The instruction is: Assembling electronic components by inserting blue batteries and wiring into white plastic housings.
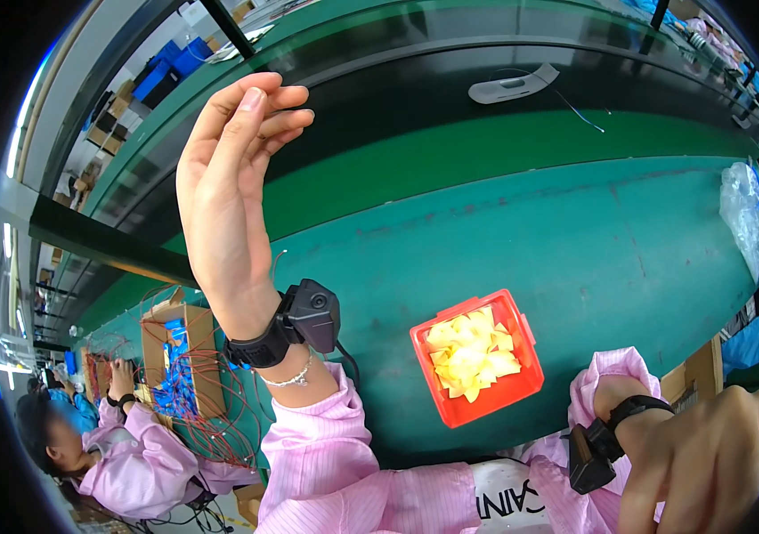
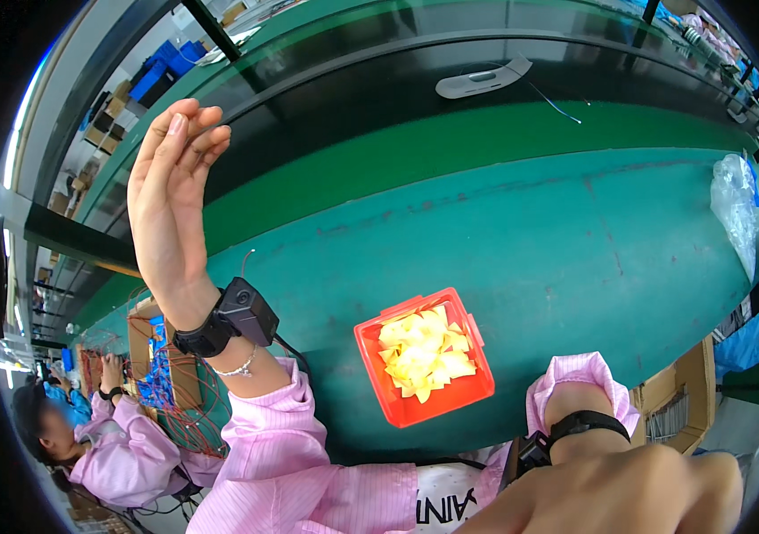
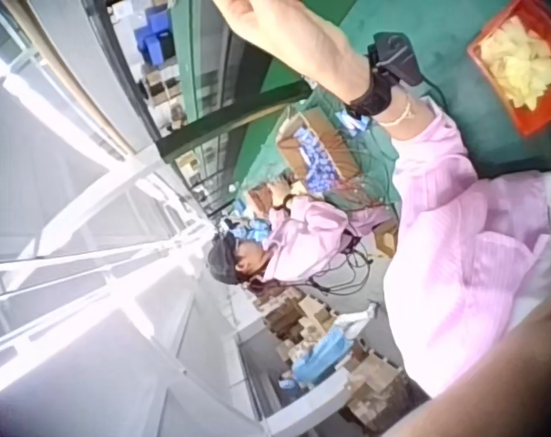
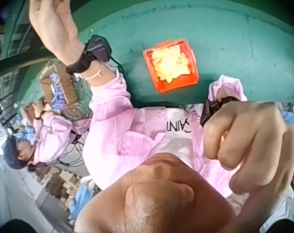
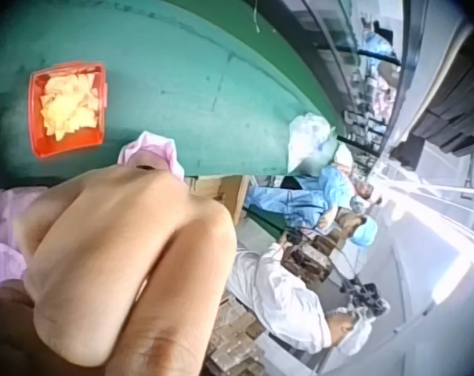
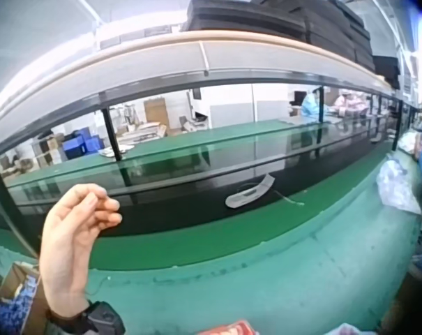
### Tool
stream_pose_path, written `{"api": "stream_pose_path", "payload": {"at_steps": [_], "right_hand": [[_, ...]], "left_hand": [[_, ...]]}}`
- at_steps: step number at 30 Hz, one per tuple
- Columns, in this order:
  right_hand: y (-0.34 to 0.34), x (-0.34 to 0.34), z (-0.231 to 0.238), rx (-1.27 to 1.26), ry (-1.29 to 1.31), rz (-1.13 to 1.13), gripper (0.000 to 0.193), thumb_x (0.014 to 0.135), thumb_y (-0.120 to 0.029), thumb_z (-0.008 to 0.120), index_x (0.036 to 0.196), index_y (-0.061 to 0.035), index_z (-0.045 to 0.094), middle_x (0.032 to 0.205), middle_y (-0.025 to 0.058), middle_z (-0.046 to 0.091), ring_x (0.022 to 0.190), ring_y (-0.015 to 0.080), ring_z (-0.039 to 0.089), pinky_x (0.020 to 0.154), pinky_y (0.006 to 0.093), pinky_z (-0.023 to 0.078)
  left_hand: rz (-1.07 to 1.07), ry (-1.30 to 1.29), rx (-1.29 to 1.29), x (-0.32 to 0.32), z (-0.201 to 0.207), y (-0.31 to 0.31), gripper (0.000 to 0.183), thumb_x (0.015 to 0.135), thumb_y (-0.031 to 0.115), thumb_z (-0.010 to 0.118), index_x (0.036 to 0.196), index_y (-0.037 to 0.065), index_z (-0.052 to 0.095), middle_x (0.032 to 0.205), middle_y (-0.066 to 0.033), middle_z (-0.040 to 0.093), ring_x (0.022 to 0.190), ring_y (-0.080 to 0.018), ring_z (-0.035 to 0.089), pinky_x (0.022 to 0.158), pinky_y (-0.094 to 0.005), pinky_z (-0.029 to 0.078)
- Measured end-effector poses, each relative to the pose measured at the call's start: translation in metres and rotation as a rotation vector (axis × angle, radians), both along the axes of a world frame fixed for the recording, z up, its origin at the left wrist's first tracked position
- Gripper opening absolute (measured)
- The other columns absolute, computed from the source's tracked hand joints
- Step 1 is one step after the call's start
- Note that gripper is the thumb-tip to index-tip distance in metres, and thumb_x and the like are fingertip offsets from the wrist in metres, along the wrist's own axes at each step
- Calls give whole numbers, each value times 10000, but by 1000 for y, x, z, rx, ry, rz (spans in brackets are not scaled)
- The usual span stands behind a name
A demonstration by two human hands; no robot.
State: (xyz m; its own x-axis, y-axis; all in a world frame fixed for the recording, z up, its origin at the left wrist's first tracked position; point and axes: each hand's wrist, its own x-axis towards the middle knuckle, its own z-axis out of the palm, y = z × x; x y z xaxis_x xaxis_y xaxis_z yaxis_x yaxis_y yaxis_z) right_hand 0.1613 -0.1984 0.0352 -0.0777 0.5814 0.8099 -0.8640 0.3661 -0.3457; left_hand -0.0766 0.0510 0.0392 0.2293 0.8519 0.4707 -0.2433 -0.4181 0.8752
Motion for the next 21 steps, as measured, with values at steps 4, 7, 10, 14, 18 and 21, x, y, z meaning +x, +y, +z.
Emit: {"api": "stream_pose_path", "payload": {"at_steps": [4,7,10,14,18,21], "right_hand": [[0,3,-2,4,17,3,225,879,-181,423,687,-77,479,682,96,477,576,208,398,575,373,338],[-1,2,-3,6,18,-1,226,880,-187,426,691,-78,482,687,95,479,583,207,400,580,371,339],[-1,2,-3,8,18,-3,226,882,-193,428,695,-78,486,692,94,480,590,206,402,584,370,341],[-3,2,-2,11,16,-11,228,884,-200,432,701,-79,491,699,92,481,598,205,404,589,368,343],[-3,1,-2,16,13,-18,229,887,-208,435,707,-80,496,706,91,483,607,204,406,595,365,345],[-3,1,-2,19,16,-20,231,888,-213,438,711,-80,499,712,90,484,614,203,408,599,364,347]], "left_hand": [[7,12,0,1,0,-1,281,946,193,558,1096,-40,604,991,-144,676,889,-189,655,855,-308,486],[9,15,-5,1,0,-1,281,946,193,557,1098,-40,602,992,-144,676,891,-190,654,857,-309,485],[12,16,-7,1,0,-2,282,946,193,558,1100,-40,600,992,-143,675,893,-190,653,859,-308,484],[4,15,-8,2,0,-3,283,945,194,558,1101,-39,600,992,-142,675,891,-187,653,860,-308,483],[-6,65,-5,1,0,-2,292,969,175,512,1155,-43,568,1054,-156,646,934,-197,638,906,-331,476],[-3,51,-9,1,1,-4,287,960,179,528,1136,-41,579,1032,-152,656,917,-193,643,889,-321,479]]}}
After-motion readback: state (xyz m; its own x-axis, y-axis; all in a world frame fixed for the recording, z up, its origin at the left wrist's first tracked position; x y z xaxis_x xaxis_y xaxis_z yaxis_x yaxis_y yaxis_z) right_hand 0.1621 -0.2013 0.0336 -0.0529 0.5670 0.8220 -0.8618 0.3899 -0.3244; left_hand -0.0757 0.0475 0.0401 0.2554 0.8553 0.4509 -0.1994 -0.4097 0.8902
